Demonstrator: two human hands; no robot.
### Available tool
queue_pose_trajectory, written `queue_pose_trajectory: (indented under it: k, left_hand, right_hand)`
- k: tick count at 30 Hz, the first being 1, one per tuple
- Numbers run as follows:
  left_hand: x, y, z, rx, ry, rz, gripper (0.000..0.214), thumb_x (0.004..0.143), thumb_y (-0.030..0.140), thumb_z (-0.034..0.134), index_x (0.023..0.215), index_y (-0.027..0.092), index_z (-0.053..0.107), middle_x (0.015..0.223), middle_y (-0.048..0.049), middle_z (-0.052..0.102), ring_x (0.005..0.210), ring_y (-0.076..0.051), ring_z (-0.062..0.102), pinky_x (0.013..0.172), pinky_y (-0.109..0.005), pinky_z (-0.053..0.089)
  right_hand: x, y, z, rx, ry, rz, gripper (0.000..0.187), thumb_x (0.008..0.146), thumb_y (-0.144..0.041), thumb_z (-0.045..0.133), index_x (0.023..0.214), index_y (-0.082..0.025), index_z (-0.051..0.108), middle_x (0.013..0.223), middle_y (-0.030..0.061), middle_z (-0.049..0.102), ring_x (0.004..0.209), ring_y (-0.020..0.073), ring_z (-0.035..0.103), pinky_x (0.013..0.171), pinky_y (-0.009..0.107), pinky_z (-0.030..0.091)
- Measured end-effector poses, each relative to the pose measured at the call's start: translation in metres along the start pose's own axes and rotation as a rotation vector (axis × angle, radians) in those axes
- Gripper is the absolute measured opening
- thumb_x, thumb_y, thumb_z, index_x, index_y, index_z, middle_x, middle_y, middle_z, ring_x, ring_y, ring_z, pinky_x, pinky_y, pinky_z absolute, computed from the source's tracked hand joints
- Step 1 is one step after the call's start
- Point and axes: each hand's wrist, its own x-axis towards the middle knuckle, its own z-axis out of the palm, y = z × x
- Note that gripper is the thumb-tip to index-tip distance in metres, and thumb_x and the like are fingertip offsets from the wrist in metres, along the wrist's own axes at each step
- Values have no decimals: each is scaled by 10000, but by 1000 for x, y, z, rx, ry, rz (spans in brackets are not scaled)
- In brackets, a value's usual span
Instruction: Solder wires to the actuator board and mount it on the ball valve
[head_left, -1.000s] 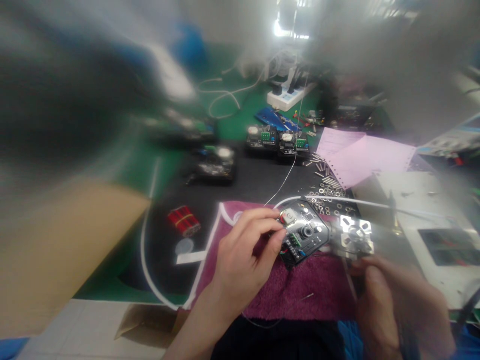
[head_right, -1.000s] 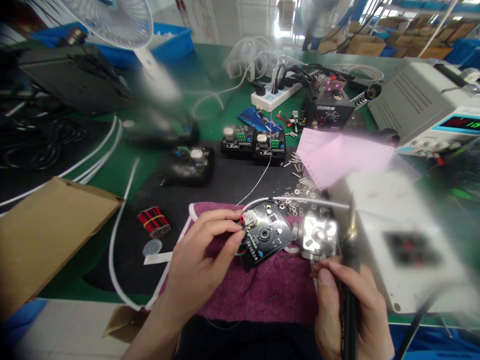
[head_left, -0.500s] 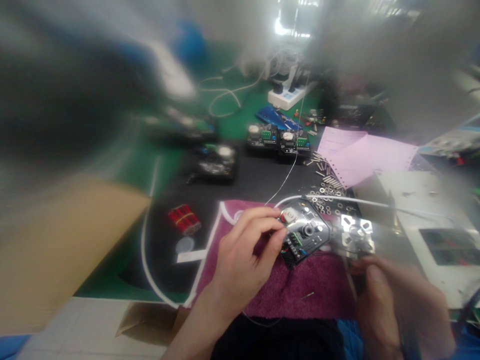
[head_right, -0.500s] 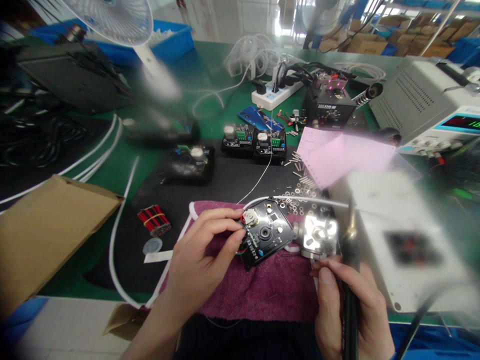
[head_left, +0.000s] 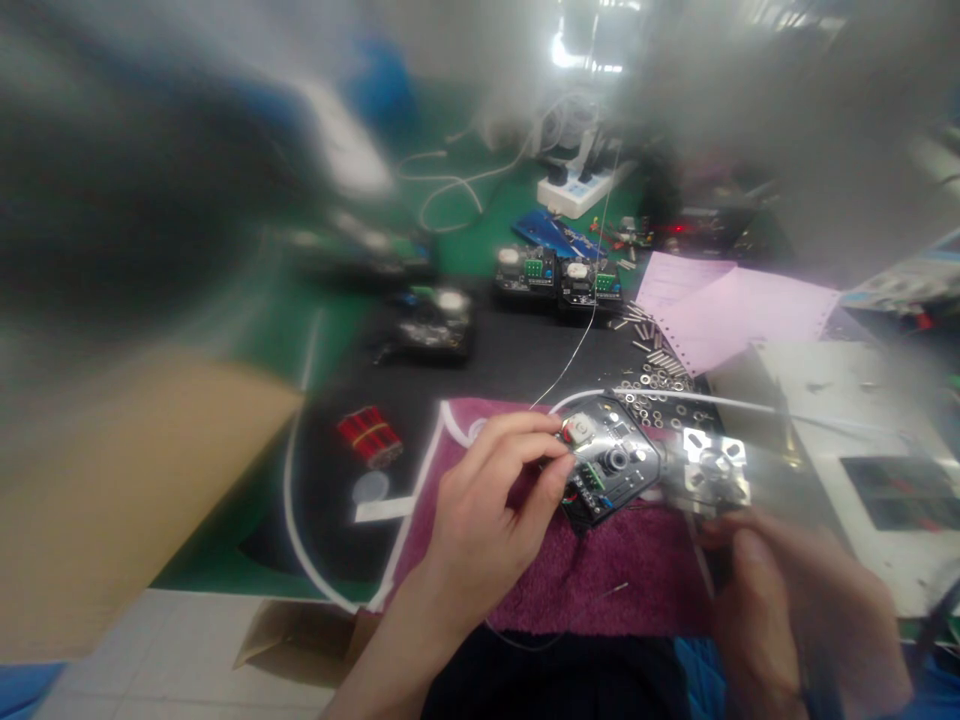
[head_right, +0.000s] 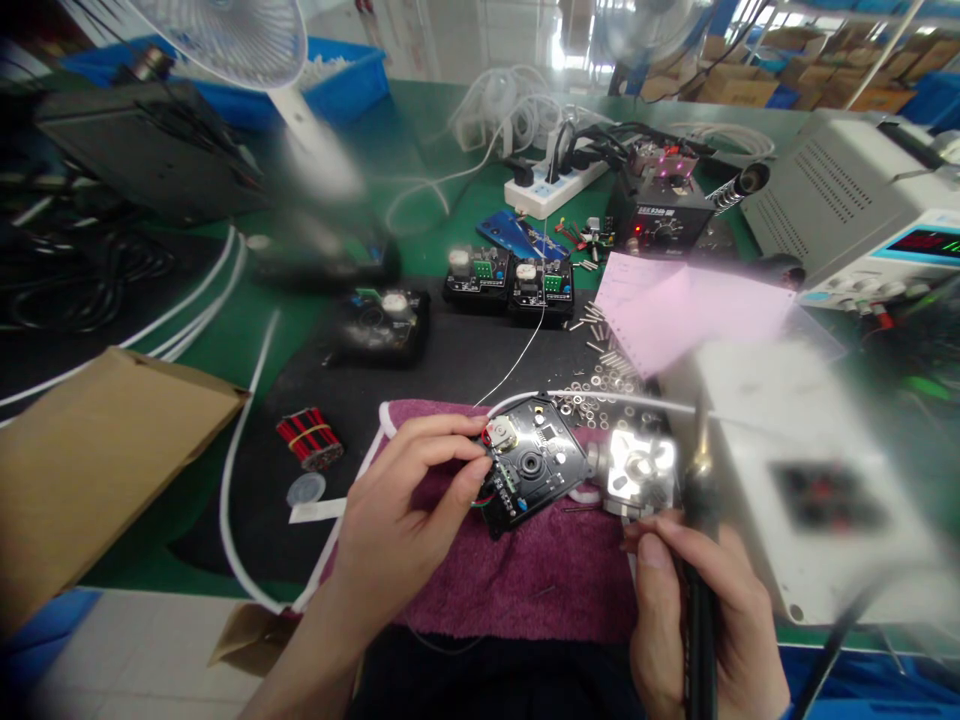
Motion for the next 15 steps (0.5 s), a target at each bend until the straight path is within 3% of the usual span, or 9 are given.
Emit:
queue_pose_trajectory:
  k: [5, 12, 15]
  left_hand:
    - [-1, 0, -1, -3, -2, -5, 150, 975, 138, 731, 1088, 233, 709, 1234, -13, 732, 1193, -135, 692, 1078, -248, 516]
    - [0, -1, 0, -6, -2, 10, 173, 972, 127, 731, 1104, 235, 703, 1237, -14, 728, 1198, -135, 689, 1076, -258, 522]
    - [0, -1, 0, -11, -1, 8, 167, 974, 129, 729, 1101, 234, 705, 1238, -17, 730, 1201, -141, 690, 1077, -269, 526]
  right_hand:
    - [5, -5, 5, -43, 17, -52, 315, 859, -564, 729, 873, -254, 677, 773, 31, 696, 666, 234, 678, 675, 404, 558]
    - [4, -46, 6, -167, 91, -70, 380, 853, -588, 749, 909, -214, 704, 848, 56, 760, 684, 217, 709, 667, 365, 559]
    - [2, -51, 6, -171, 123, -80, 394, 855, -595, 757, 913, -208, 708, 850, 57, 767, 676, 213, 716, 671, 367, 570]
